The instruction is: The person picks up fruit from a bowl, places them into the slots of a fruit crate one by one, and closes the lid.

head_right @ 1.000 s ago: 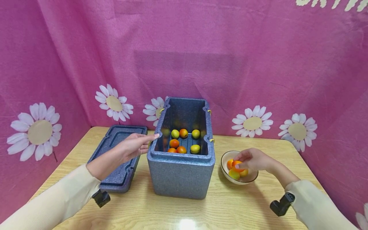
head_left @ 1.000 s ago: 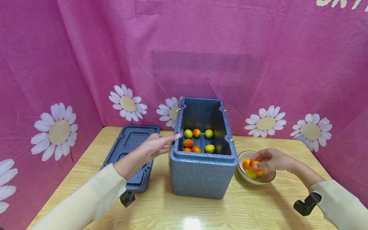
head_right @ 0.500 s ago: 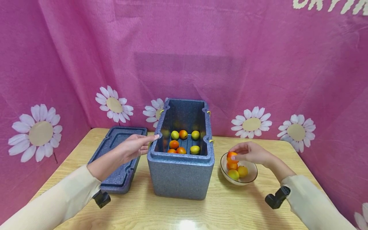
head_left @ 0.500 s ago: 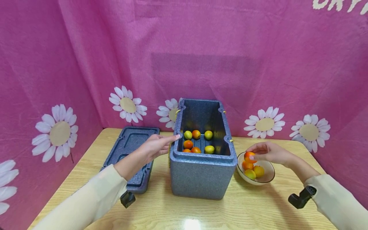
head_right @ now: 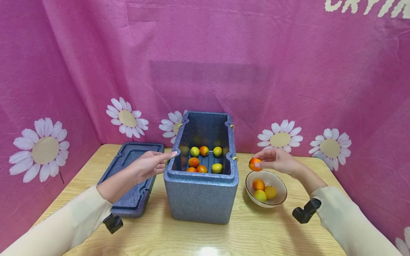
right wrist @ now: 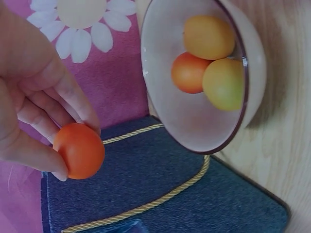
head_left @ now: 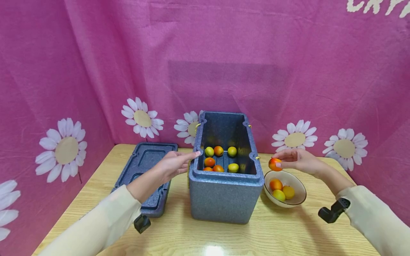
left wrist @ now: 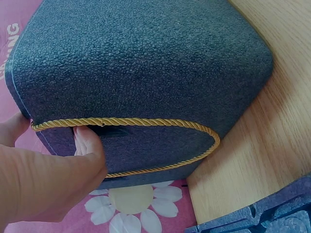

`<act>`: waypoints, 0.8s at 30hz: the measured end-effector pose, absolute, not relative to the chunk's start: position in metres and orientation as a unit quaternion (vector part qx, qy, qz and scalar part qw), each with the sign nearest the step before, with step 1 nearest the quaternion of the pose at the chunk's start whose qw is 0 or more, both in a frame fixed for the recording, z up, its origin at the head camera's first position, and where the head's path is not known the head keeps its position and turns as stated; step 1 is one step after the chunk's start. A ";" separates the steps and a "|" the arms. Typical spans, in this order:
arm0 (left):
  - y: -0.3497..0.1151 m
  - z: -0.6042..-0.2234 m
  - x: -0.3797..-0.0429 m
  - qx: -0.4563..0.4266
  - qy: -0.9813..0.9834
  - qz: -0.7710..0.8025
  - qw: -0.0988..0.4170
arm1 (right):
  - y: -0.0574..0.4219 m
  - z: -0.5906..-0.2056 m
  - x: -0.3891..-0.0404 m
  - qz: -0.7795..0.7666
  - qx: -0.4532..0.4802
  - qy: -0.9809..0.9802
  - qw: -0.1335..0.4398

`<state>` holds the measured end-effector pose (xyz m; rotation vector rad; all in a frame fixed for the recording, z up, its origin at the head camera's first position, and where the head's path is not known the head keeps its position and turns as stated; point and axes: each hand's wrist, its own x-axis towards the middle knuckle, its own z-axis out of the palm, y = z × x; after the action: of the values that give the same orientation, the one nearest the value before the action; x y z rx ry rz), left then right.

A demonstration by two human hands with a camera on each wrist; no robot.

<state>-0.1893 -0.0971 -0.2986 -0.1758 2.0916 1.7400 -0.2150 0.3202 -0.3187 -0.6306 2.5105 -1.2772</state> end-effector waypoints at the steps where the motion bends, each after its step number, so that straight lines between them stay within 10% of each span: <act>1: -0.097 -0.299 -0.189 -0.063 0.752 0.623 0.206 | 0.320 -0.317 -0.216 -0.439 -0.217 0.863 0.123; 24: -0.098 -0.298 -0.191 -0.069 0.749 0.624 0.211 | 0.295 -0.266 -0.234 -0.439 -0.230 0.862 0.104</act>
<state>-0.1909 -0.0982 -0.2981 -0.1908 2.0830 1.7340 -0.2337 0.2948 -0.2655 -0.6776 2.5425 -1.2961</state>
